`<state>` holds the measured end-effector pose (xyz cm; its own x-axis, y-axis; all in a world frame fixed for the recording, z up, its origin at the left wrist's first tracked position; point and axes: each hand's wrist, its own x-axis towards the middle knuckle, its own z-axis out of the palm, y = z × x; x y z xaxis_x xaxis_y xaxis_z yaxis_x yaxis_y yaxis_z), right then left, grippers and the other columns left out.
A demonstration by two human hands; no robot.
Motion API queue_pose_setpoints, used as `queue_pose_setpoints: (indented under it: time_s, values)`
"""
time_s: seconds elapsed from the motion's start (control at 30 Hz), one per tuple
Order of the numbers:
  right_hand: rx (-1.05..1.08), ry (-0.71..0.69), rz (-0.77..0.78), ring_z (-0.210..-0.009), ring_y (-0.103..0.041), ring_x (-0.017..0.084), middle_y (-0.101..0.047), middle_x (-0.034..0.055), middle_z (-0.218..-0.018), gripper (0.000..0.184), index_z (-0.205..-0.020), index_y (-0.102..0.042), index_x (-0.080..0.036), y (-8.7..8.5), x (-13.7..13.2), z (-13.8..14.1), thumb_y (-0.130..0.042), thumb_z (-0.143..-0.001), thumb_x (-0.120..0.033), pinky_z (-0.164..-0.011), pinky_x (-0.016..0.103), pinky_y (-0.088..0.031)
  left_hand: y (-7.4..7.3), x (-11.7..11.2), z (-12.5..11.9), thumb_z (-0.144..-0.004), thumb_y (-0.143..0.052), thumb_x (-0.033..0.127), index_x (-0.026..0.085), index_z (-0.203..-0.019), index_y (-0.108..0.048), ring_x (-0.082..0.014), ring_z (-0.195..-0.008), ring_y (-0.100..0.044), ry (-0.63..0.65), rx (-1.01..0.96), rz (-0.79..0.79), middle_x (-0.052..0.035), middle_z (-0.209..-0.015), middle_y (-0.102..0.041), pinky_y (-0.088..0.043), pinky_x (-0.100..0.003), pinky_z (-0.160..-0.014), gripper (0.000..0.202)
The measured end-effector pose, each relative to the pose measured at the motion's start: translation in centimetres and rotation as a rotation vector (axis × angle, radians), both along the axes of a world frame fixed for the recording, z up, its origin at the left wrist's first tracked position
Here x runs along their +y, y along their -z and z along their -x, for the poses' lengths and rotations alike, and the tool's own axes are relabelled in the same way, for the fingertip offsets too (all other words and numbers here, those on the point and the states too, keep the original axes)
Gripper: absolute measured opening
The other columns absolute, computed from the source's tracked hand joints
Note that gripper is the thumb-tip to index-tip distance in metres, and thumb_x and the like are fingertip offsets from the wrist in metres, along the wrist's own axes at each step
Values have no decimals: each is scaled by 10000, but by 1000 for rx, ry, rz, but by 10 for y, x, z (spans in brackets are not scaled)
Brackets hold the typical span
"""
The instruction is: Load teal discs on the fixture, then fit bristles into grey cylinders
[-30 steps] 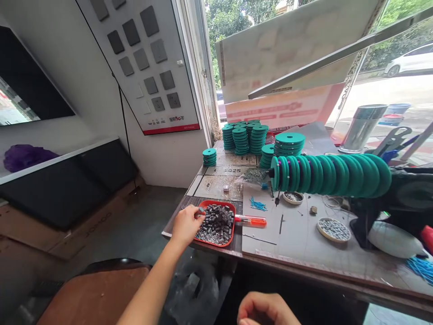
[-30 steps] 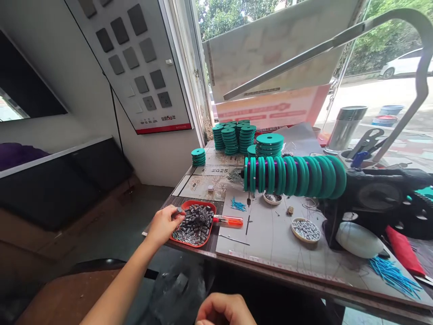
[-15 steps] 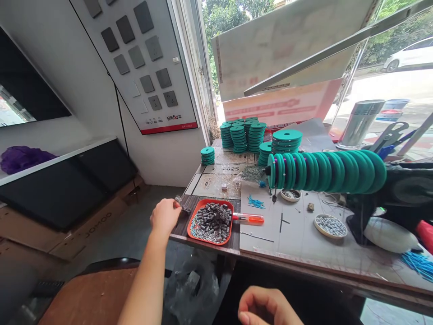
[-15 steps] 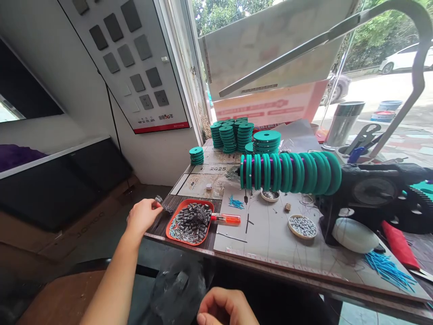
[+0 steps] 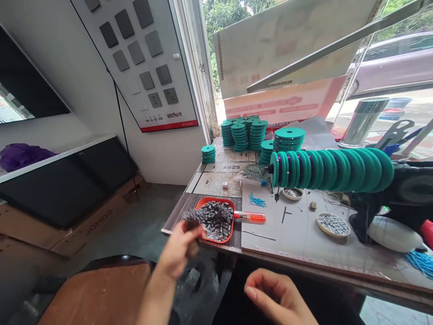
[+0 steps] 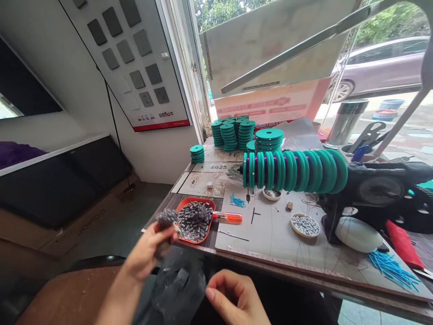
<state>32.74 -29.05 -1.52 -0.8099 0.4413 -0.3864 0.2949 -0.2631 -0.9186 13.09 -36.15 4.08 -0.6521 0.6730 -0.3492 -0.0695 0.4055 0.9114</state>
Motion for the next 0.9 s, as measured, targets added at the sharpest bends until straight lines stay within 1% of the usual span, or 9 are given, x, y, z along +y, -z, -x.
queue_pose_setpoints:
  time_s: [0.1, 0.13, 0.2, 0.27, 0.37, 0.47, 0.6, 0.77, 0.9]
  values:
    - [77, 68, 16, -607, -351, -80, -492, 23, -704, 718, -772, -550, -31, -3, 5, 3, -596, -524, -703, -566, -7, -306, 17, -12, -58, -572, -604, 556, 198, -849, -356, 56, -326, -191, 38, -270, -9, 96, -530, -453, -139, -116, -372, 516]
    - [104, 93, 44, -613, -382, -74, -506, 27, -710, 705, -771, -540, -27, -4, 6, 3, -605, -531, -687, -583, -4, -334, 25, -15, -72, -541, -656, 536, 205, -871, -354, 58, -312, -197, 5, -428, -34, 98, -517, -471, -120, -109, -369, 556]
    - [141, 123, 110, -630, -439, -58, -525, 36, -728, 693, -790, -519, -24, -3, 5, 4, -624, -536, -661, -609, 9, -383, 43, -18, -91, -474, -717, 538, 202, -871, -364, 51, -275, -200, -29, -563, -62, 89, -486, -507, -86, -114, -353, 629]
    - [155, 140, 154, -617, -471, -44, -530, 39, -749, 717, -818, -495, -24, -1, 5, 5, -631, -525, -664, -598, 33, -412, 59, -19, -100, -428, -759, 518, 180, -826, -397, 28, -285, -297, -76, -575, -127, 61, -489, -537, -120, -119, -353, 636]
    - [161, 127, 194, -551, -494, -20, -521, 30, -733, 793, -839, -456, -28, 1, 5, 5, -613, -485, -720, -545, 71, -424, 76, -16, -104, -437, -784, 455, 144, -763, -449, -14, -422, -490, -132, -533, -234, 30, -536, -556, -253, -114, -410, 562]
    - [157, 93, 245, -495, -508, 12, -499, 7, -681, 834, -838, -430, -34, 1, 4, 5, -627, -432, -736, -511, 93, -417, 86, -13, -107, -437, -785, 453, 134, -751, -467, -24, -459, -515, -148, -531, -281, 40, -560, -544, -361, -137, -484, 550]
    - [158, 96, 263, -486, -506, 21, -484, -3, -682, 838, -836, -418, -44, 3, 3, 5, -629, -421, -740, -504, 121, -429, 88, -12, -112, -388, -792, 490, 140, -726, -441, -31, -436, -495, -183, -527, -282, 32, -594, -558, -365, -166, -475, 600]
    - [121, 113, 134, -564, -464, -31, -499, 23, -693, 813, -806, -468, -22, 6, 3, 5, -578, -478, -758, -554, 63, -411, 69, -12, -117, -404, -790, 483, 127, -775, -498, -7, -448, -474, -262, -553, -272, 52, -511, -524, -339, -136, -503, 591]
    - [72, 117, 13, -629, -413, -56, -506, 40, -724, 817, -795, -527, -4, 9, 4, 3, -525, -524, -775, -584, 19, -365, 61, -11, -119, -366, -807, 462, 126, -730, -502, 9, -412, -431, -349, -521, -244, 68, -497, -504, -305, -126, -469, 582]
